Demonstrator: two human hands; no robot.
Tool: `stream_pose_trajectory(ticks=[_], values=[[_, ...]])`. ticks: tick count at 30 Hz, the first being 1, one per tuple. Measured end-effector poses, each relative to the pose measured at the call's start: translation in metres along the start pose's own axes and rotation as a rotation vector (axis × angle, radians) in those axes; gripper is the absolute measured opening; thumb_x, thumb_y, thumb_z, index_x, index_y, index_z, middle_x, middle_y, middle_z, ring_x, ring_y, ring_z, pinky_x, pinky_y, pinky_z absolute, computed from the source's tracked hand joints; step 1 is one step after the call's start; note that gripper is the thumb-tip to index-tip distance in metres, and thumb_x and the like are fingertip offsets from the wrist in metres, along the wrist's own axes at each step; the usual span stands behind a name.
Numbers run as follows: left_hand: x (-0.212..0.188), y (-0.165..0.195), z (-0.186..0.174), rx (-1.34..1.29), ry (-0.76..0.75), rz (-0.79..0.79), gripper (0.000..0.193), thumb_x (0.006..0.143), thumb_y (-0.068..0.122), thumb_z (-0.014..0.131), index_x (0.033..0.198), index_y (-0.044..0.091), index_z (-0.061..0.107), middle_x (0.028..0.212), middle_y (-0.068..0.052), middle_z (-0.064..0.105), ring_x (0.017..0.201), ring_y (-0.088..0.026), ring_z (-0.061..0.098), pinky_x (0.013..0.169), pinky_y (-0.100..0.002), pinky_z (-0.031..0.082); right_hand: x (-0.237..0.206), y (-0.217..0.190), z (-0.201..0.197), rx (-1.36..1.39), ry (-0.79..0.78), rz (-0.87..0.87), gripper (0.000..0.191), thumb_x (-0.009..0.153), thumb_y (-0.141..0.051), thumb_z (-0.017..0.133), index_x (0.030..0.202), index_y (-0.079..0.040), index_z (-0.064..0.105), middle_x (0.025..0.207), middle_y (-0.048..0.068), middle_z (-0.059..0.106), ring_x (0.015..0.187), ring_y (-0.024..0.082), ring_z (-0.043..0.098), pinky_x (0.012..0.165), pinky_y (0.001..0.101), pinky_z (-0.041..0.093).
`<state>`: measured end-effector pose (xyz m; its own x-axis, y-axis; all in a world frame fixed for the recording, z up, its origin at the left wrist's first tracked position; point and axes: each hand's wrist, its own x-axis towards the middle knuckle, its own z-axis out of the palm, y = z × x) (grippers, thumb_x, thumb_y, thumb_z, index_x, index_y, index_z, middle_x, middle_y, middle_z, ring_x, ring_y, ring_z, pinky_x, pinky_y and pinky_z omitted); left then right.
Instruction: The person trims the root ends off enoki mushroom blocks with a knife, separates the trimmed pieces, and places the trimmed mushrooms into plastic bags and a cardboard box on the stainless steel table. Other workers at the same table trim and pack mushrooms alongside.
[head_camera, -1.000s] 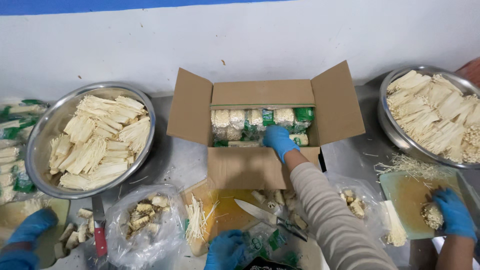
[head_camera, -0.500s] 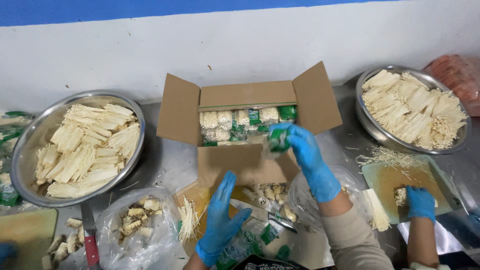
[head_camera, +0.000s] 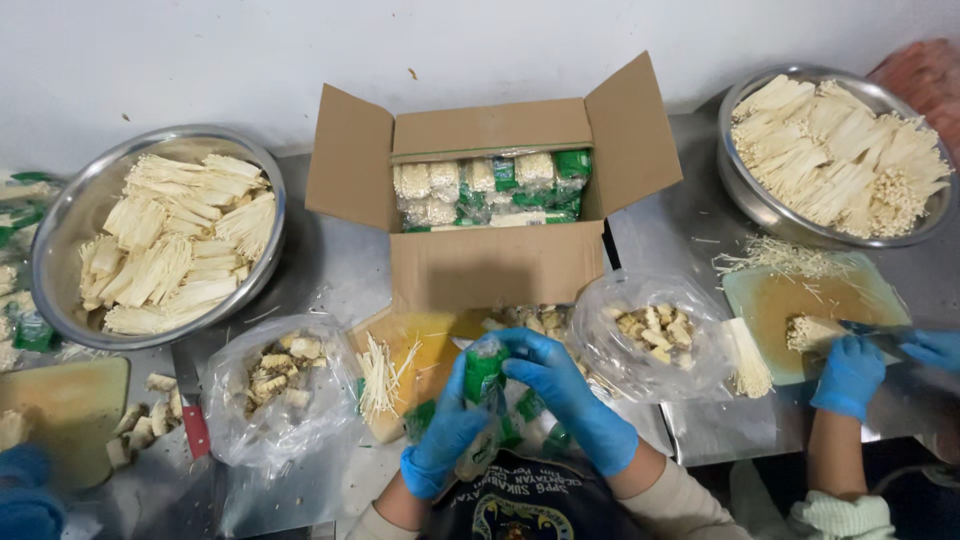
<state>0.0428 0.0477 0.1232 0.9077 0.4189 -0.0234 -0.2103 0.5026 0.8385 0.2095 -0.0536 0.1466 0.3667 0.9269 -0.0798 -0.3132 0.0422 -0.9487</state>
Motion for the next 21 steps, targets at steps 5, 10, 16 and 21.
stream_pose_trajectory(ticks=[5, 10, 16, 21], values=[[-0.014, 0.001, -0.002, 0.549, 0.044, 0.242, 0.058, 0.084, 0.006, 0.062, 0.142, 0.002, 0.062, 0.129, -0.011, 0.061, 0.122, -0.023, 0.061, 0.107, -0.034, 0.049, -0.010, 0.021, 0.007, -0.063, 0.015, -0.156, 0.011, 0.093, -0.004, 0.068, 0.103, -0.003, 0.065, 0.102, -0.002, 0.063, 0.097, 0.009, 0.061, 0.087, 0.0261, 0.050], [-0.025, 0.009, 0.009, 0.328, 0.109, 0.231, 0.043, 0.087, 0.009, 0.061, 0.130, 0.008, 0.056, 0.125, -0.007, 0.057, 0.116, -0.017, 0.057, 0.099, -0.029, 0.048, -0.016, 0.039, 0.014, -0.115, 0.153, -0.153, 0.005, 0.099, -0.005, 0.067, 0.104, -0.003, 0.066, 0.092, 0.001, 0.060, 0.085, 0.010, 0.054, 0.076, 0.0258, 0.047], [-0.027, 0.017, 0.009, 0.742, 0.324, 0.498, 0.013, 0.100, 0.015, 0.061, 0.098, 0.003, 0.068, 0.107, -0.011, 0.068, 0.094, -0.022, 0.067, 0.085, -0.033, 0.055, -0.026, 0.042, 0.025, -0.312, 0.122, -0.421, 0.008, 0.098, -0.001, 0.057, 0.104, -0.005, 0.060, 0.099, 0.001, 0.058, 0.092, 0.010, 0.055, 0.086, 0.0258, 0.047], [-0.029, 0.038, 0.018, 0.757, 0.362, 0.530, 0.027, 0.097, 0.023, 0.064, 0.113, 0.001, 0.061, 0.111, -0.013, 0.068, 0.101, -0.026, 0.066, 0.092, -0.037, 0.053, -0.023, 0.028, 0.022, -0.133, 0.279, -0.270, 0.009, 0.100, 0.000, 0.054, 0.104, -0.003, 0.061, 0.099, 0.005, 0.058, 0.090, 0.012, 0.053, 0.085, 0.0269, 0.046]])
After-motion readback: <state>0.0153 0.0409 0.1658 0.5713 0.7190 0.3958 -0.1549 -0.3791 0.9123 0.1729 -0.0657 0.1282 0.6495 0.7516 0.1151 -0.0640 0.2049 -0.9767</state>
